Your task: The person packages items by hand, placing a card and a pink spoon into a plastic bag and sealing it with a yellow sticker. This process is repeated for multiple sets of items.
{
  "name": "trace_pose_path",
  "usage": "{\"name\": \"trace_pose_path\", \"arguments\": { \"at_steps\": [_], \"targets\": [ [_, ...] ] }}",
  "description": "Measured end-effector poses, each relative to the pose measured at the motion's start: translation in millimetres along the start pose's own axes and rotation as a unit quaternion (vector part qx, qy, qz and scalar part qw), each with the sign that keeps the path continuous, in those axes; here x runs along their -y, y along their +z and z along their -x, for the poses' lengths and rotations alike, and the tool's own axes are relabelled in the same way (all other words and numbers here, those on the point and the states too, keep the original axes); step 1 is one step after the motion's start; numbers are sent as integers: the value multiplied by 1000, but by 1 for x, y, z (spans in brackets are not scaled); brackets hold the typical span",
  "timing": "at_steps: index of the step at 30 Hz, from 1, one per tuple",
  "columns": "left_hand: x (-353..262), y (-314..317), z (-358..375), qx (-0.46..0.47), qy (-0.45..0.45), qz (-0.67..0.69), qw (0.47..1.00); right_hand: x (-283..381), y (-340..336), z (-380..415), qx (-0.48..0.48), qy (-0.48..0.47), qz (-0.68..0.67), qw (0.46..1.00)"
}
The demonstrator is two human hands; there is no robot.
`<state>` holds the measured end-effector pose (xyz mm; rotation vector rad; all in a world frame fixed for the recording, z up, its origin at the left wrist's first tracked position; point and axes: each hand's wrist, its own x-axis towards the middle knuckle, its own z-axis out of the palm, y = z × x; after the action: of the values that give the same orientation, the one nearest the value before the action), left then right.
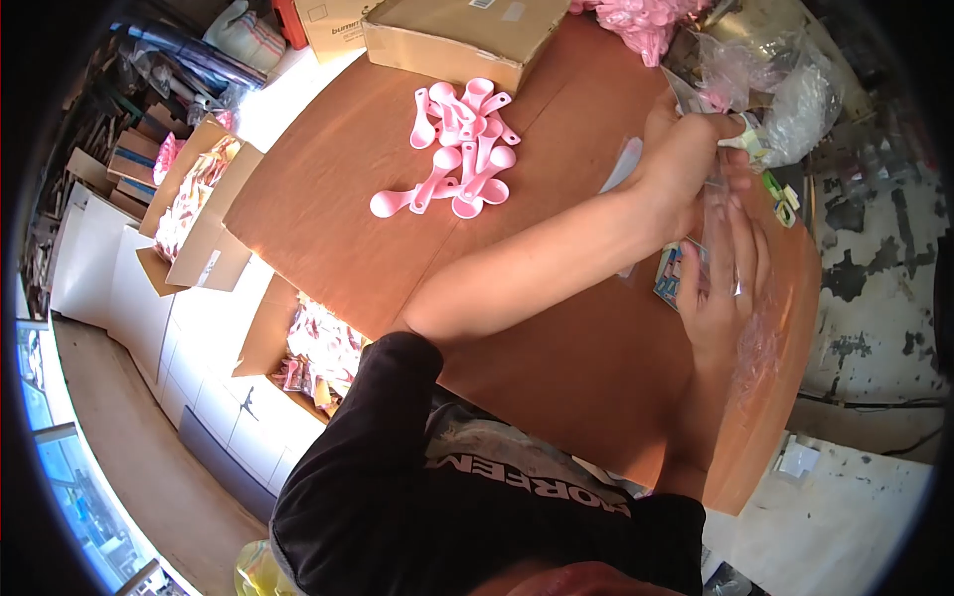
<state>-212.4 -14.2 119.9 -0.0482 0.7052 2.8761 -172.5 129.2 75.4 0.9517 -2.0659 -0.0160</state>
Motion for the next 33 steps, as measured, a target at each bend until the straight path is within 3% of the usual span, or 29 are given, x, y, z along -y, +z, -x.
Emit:
{"name": "trace_pose_path", "arguments": {
  "at_steps": [2,3,6,7,8,9,12,14,15,17,21,22,23,24,26,27,28,30,33],
  "targets": [
    [-9,-3,-5,-15,162,45,986,11,22,14,-197,73,-109,972],
    [-18,-10,-11,18,205,34,978,21,31,18,-232,112,-132,957],
    [-44,-9,-1,57,281,73,955,42,60,6,-54,142,-280,948],
    [-51,-14,-4,69,193,125,971,50,74,-4,4,126,-350,928],
    [-54,-13,-1,71,189,124,972,56,90,-5,51,74,-348,933],
    [-56,-11,1,66,187,118,973,58,122,4,222,83,-388,891],
    [-56,-11,0,85,146,139,976,90,139,-34,182,86,-478,855],
    [-53,-10,-1,68,227,91,967,91,141,-44,166,-59,-399,900],
    [-54,-12,-3,67,217,89,970,88,143,-47,164,-57,-396,902],
    [-54,-14,-6,63,198,105,972,84,147,-49,172,-141,-349,910],
    [-54,-20,-12,67,165,136,975,82,160,-42,132,-135,-394,899],
    [-54,-20,-13,58,157,145,975,85,158,-47,199,-4,-581,789],
    [-53,-24,-19,61,138,161,975,85,155,-51,251,127,-728,625],
    [-54,-22,-19,64,134,161,976,80,151,-49,249,130,-726,628],
    [-57,-18,-15,18,116,190,975,65,138,-38,202,24,-446,871],
    [-57,-29,-27,64,101,198,973,55,135,-28,17,-76,-388,919],
    [-57,-29,-27,68,98,198,973,47,119,-25,17,-74,-383,920],
    [-59,-27,-25,43,64,230,970,30,87,-21,46,118,-518,846],
    [-59,-23,-19,21,55,231,971,4,67,-13,-98,199,-587,779]
  ]
}}
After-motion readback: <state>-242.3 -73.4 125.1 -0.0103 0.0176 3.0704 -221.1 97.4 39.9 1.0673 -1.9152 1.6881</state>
